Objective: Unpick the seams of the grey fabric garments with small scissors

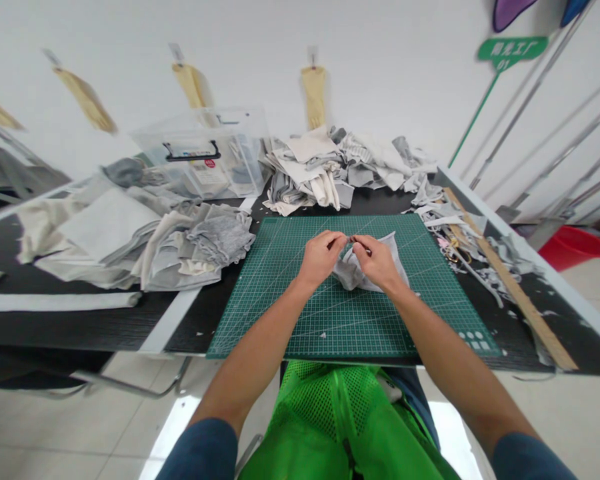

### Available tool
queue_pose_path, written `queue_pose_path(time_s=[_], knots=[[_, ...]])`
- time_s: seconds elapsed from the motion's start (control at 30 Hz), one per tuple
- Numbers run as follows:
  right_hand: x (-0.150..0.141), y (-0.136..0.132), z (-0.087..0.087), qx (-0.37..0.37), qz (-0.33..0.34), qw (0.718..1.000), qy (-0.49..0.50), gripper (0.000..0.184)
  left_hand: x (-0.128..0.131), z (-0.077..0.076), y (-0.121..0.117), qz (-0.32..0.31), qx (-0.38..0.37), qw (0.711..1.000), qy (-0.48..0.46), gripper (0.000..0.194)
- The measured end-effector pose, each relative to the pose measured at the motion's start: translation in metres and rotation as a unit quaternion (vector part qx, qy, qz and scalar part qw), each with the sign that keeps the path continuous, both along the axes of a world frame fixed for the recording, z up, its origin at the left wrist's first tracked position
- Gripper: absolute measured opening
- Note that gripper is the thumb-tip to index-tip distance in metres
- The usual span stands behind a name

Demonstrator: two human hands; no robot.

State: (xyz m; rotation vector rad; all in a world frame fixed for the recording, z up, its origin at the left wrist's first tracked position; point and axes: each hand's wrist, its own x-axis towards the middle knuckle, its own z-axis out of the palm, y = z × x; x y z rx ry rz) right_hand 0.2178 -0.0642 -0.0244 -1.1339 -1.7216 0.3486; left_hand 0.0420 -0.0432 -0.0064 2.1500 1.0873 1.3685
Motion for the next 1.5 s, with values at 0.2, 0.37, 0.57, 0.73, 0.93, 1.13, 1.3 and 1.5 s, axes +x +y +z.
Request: queue_pose_path(time_s=[0.2, 0.37, 0.57, 0.73, 0.93, 1.13, 1.3, 1.5], knots=[[-0.002, -0.004, 0.003, 0.012, -0.004, 1.000, -0.012, 0.028, 0.000, 0.000, -0.001, 0.000, -0.002, 1.000, -0.006, 0.026], [0.007, -0.001, 0.007, 0.052, -0.053, 0.997, -0.026, 0.028, 0.000, -0.001, -0.001, 0.004, 0.002, 1.000, -0.019, 0.025], [0.011, -0.002, 0.009, 0.078, -0.020, 0.992, -0.094, 0.026, 0.000, -0.002, 0.000, 0.007, -0.003, 1.000, -0.031, 0.026], [0.008, -0.003, 0.010, 0.082, -0.003, 0.990, -0.114, 0.024, 0.000, 0.000, 0.000, 0.007, -0.015, 0.999, -0.041, 0.027], [0.007, -0.002, 0.006, 0.085, 0.005, 0.990, -0.110, 0.025, 0.000, -0.001, 0.000, 0.008, -0.007, 0.999, -0.036, 0.026], [0.004, -0.002, 0.005, 0.074, 0.009, 0.993, -0.095, 0.028, 0.001, -0.002, -0.002, -0.001, 0.011, 1.000, -0.015, 0.026], [0.003, -0.003, 0.006, 0.076, 0.008, 0.992, -0.099, 0.027, 0.001, -0.002, -0.002, 0.000, 0.026, 1.000, -0.002, 0.024], [0.003, -0.002, 0.005, 0.096, 0.011, 0.990, -0.100, 0.029, 0.002, -0.002, -0.003, 0.011, 0.043, 0.999, 0.020, 0.025]])
